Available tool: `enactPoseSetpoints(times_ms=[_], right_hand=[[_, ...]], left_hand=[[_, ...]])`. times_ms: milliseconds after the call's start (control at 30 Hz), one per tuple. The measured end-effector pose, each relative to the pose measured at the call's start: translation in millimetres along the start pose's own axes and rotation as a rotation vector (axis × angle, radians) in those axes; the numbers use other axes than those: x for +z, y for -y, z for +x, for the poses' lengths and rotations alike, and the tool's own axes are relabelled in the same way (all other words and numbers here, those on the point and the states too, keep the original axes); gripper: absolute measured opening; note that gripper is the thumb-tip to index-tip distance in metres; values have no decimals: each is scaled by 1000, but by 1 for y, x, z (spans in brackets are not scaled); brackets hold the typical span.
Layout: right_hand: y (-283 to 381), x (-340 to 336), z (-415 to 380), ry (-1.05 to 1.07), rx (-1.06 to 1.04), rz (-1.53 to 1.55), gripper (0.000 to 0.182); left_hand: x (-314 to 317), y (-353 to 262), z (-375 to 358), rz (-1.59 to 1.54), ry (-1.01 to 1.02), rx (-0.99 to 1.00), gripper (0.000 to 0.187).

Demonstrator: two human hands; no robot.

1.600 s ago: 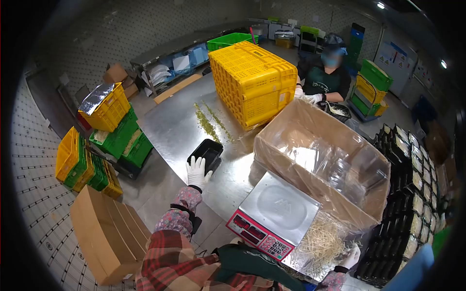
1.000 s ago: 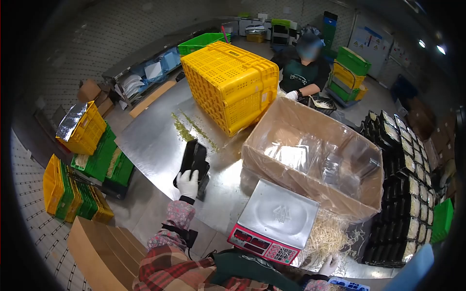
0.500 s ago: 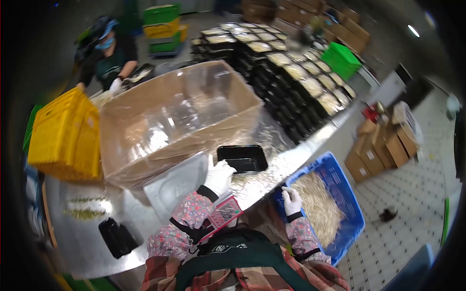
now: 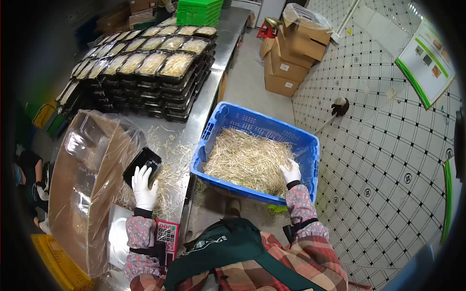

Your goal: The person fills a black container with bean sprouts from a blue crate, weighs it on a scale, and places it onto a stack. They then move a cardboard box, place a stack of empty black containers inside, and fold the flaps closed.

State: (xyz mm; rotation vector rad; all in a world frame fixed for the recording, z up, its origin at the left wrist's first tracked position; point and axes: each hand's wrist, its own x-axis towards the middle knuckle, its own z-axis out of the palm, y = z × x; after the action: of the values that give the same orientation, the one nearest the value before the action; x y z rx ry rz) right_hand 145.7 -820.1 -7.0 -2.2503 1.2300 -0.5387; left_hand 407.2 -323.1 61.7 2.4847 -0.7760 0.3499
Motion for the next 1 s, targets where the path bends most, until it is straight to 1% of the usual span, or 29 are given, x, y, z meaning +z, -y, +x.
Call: enactPoseSetpoints(times_ms=[33,67,100,133,167,200,233,300,333,367,400,433,500,533,567,633,667,767,800,833,867,900,967,1000], right_hand=[[-8,6,15,86,37,-36,72],[-12,19,28,142,48,-130,80],[-14,39,41,199,57,-221,88],[-17,59,54,310,77,-241,101],[-18,83,65,378,41,-321,108],[-4,95,69,452,46,-314,113],[3,114,78,546,33,-392,120],[20,149,88,593,9,-546,125],[31,156,92,618,6,-537,125],[45,155,93,656,-21,-620,126],[50,158,95,695,-48,-703,126],[43,170,94,725,-47,-693,126],[30,192,93,656,-80,-746,123],[23,195,94,591,-128,-752,115],[15,196,101,601,-132,-743,115],[0,194,118,751,-130,-555,104],[-8,192,122,763,-128,-546,104],[-26,181,145,677,-48,-225,87],[-14,163,157,791,53,-132,84],[0,144,163,787,65,-129,84],[16,124,168,879,-45,-25,86],[31,106,169,969,-156,80,89],[79,81,159,1101,-328,2,96],[70,109,149,1086,-496,-34,106]], left_hand=[[5,-9,4,-89,-12,9,50],[14,-23,9,-181,-1,-18,43],[26,-34,11,-294,11,-66,40],[31,-52,15,-349,44,-94,38],[37,-72,20,-403,78,-128,37],[40,-93,26,-464,99,-113,35],[45,-108,29,-435,120,-107,33],[48,-136,34,-443,188,-190,32],[51,-144,36,-451,188,-214,28],[56,-147,36,-431,200,-226,28],[59,-147,35,-411,187,-243,27],[58,-148,34,-390,178,-263,26],[64,-148,34,-333,177,-293,24],[66,-149,33,-345,165,-308,23],[67,-149,34,-355,153,-318,22],[72,-153,36,-358,167,-344,19],[74,-153,38,-344,182,-333,19],[83,-159,49,-372,218,-344,18],[90,-157,52,-412,238,-320,18],[96,-157,59,-453,260,-292,18],[95,-174,73,-499,296,-323,19],[102,-176,82,-479,334,-266,20],[122,-180,98,-475,415,-181,25],[134,-185,106,-494,473,-164,29]])
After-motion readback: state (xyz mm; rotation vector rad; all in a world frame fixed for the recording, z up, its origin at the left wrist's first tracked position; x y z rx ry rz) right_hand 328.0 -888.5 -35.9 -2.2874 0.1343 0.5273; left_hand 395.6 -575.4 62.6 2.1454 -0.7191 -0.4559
